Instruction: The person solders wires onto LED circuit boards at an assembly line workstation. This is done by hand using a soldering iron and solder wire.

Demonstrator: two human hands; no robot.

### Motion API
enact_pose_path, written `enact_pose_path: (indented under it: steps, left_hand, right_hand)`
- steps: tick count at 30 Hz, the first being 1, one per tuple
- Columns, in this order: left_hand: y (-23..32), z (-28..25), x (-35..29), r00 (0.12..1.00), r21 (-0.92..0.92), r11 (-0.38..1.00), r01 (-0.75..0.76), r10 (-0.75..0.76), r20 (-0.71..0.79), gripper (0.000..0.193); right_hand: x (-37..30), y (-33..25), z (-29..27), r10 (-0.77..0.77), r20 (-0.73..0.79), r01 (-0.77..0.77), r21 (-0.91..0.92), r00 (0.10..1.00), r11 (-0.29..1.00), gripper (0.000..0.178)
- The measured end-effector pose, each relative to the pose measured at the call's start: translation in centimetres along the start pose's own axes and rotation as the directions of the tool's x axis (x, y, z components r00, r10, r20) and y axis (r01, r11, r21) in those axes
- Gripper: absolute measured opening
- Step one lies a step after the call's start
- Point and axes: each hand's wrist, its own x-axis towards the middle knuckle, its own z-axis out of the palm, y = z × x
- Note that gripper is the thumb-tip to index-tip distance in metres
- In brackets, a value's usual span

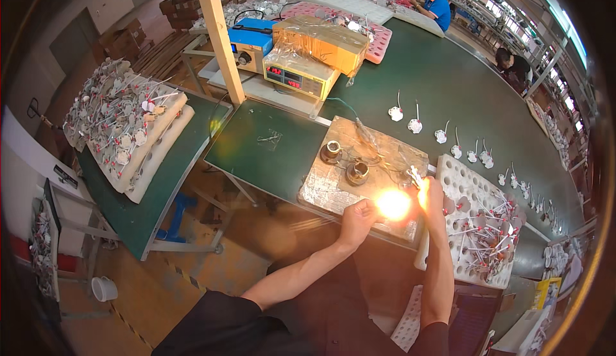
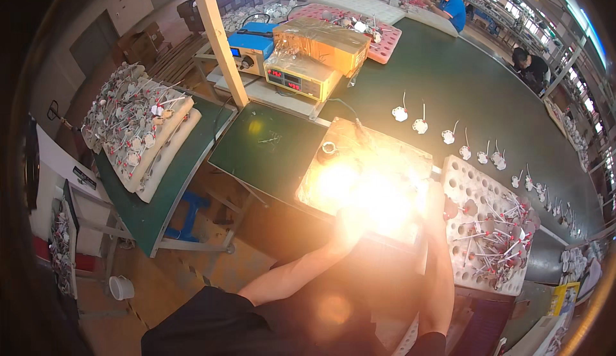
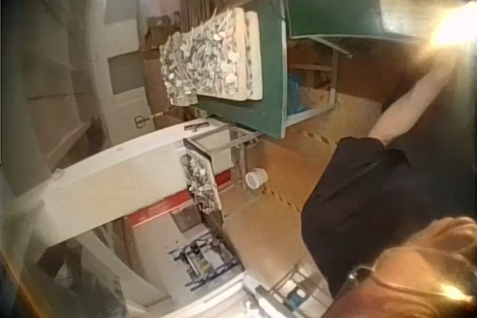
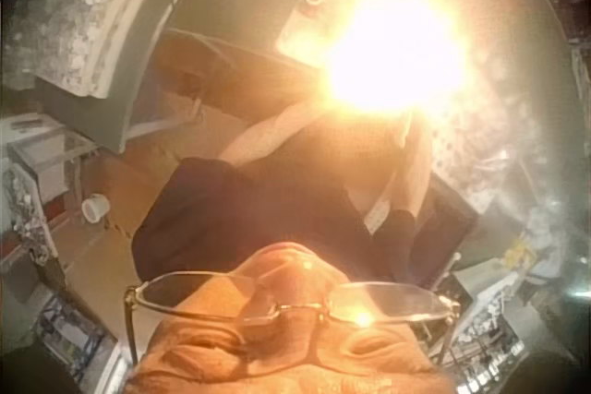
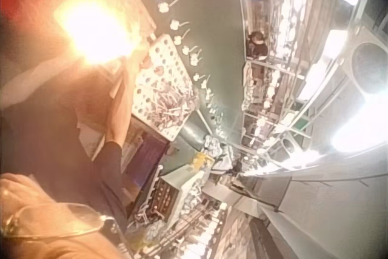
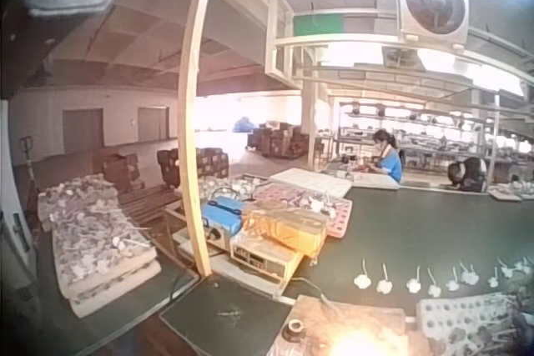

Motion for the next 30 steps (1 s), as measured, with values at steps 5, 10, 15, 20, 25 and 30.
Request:
enact_pose_path:
  steps: [5, 10, 15, 20, 25, 30]
  left_hand:
    - [2.0, 0.8, -0.7, 1.000, -0.020, 1.000, 0.013, -0.013, -0.018, 0.010]
    - [2.8, 0.9, -1.0, 0.999, 0.010, 1.000, 0.012, -0.011, -0.043, 0.010]
    - [3.2, 1.0, -1.0, 1.000, 0.156, 0.987, -0.023, 0.024, -0.005, 0.005]
    - [3.7, 0.7, -0.4, 0.995, -0.058, 0.993, 0.101, -0.099, 0.028, 0.013]
    - [8.1, 2.8, 3.6, 0.994, 0.068, 0.992, -0.109, 0.108, 0.015, 0.014]
    - [11.6, 3.6, 15.4, 0.950, 0.258, 0.914, -0.312, 0.291, 0.116, 0.029]
  right_hand:
    - [-0.2, -0.4, -0.3, -0.003, -0.012, 0.004, 0.022, 1.000, 1.000, 0.017]
    - [0.2, -0.3, 0.0, 0.060, 0.029, -0.061, 0.039, 0.998, 0.997, 0.017]
    - [-0.1, -3.0, -2.1, 0.107, 0.043, -0.113, 0.150, 0.993, 0.982, 0.018]
    - [-0.6, -0.7, -0.7, 0.156, -0.015, -0.155, 0.085, 0.988, 0.984, 0.036]
    - [-3.4, 0.6, -4.7, 0.386, 0.093, -0.369, 0.560, 0.918, 0.742, 0.039]
    - [-5.3, 1.7, -6.0, 0.465, 0.218, -0.331, 0.927, 0.858, 0.176, 0.037]
